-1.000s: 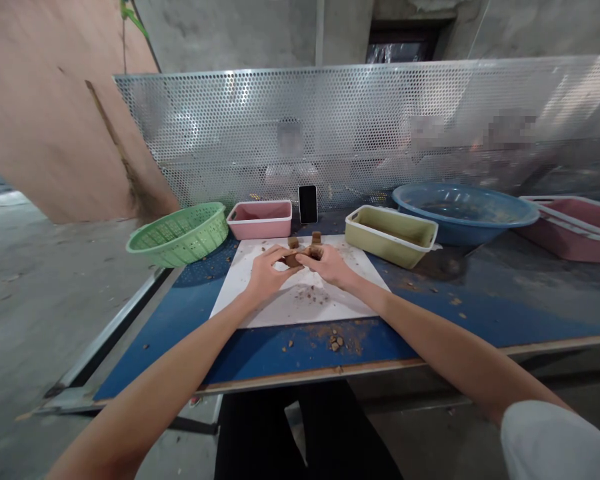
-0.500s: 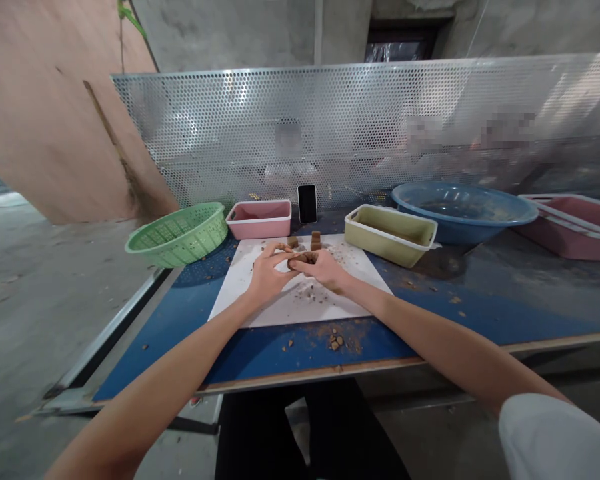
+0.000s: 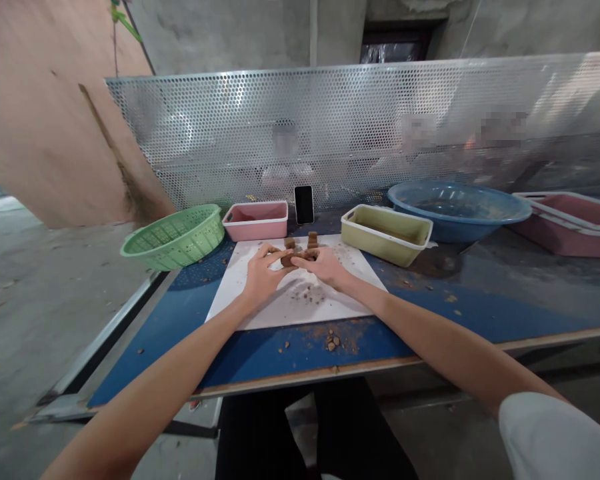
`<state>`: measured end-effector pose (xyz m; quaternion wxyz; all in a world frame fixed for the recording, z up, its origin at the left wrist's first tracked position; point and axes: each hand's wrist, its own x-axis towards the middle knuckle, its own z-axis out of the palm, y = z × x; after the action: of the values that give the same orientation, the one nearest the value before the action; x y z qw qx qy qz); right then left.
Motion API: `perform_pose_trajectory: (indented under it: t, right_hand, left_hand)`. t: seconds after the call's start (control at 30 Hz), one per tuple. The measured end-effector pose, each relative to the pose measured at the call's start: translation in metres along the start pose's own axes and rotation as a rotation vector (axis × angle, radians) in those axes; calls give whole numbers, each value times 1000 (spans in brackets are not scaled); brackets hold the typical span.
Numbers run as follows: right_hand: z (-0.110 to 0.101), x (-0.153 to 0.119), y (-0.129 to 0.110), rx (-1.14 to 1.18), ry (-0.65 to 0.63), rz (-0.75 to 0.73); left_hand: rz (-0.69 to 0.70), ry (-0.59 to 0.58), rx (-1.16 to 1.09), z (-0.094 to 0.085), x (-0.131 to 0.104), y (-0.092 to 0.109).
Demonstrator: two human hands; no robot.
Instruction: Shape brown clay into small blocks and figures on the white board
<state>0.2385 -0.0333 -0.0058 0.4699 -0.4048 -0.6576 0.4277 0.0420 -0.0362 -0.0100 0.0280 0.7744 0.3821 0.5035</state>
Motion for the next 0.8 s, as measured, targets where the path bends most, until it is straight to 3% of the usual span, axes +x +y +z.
perform_pose_trajectory:
  t: [0.2,0.47,0.8]
  right_hand:
    - [2,1,3,-6,53,-55]
    - [3,5,4,105,12,-38]
    - [5,-1,-6,99,50,-26]
  left_hand:
    - [-31,50,39,3,-1,-3]
    - [-28,77,11,0,1,2]
    - [69,-33,25,-2,3,8]
